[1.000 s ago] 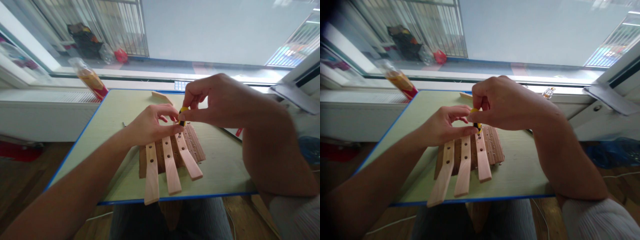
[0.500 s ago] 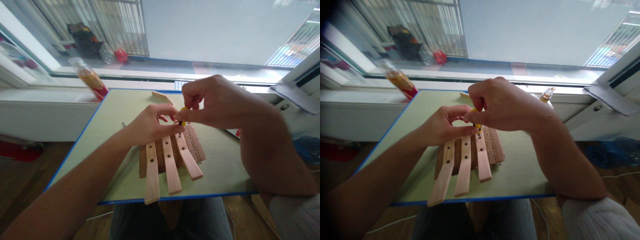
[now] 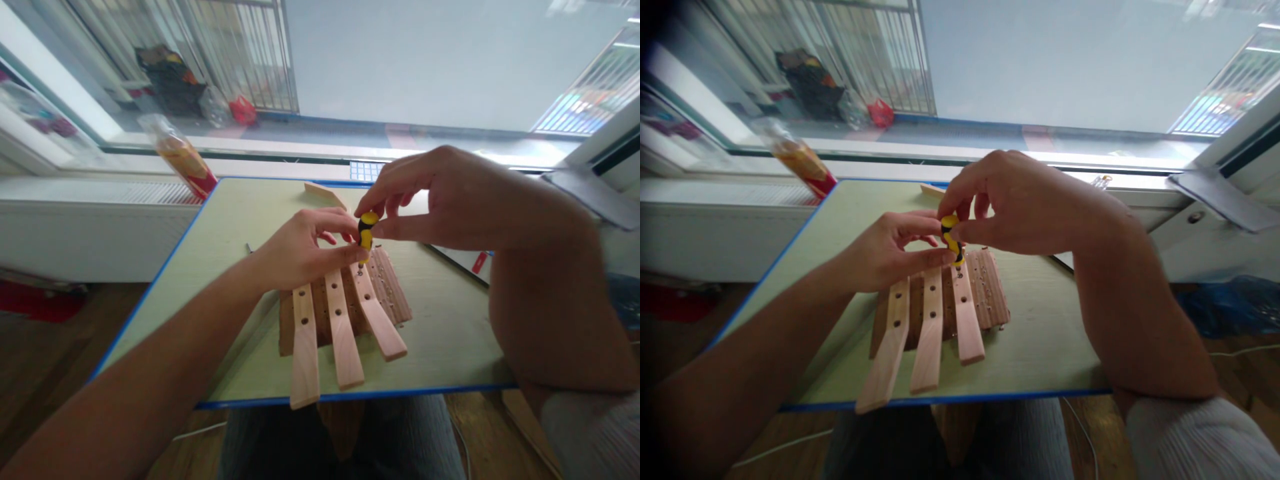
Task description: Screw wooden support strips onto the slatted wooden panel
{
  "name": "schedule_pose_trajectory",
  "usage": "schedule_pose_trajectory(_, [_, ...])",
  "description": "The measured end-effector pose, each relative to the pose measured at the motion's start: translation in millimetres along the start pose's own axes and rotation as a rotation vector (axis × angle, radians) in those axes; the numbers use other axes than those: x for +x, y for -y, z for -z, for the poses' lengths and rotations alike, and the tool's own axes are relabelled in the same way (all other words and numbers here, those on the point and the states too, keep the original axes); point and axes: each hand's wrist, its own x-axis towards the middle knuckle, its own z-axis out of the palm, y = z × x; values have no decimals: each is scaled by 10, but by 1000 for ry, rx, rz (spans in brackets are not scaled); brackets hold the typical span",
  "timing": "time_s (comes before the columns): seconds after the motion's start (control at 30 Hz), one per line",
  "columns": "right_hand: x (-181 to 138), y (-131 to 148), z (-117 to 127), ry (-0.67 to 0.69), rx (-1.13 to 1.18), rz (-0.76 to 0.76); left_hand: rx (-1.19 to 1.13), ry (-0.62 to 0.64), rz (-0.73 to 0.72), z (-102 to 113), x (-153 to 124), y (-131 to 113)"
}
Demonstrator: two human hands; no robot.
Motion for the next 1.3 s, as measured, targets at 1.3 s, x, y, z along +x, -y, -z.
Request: schedule_pose_trajectory(1.3, [13,25,-31,-11,-23,17,9,-17,25,-2,7,22])
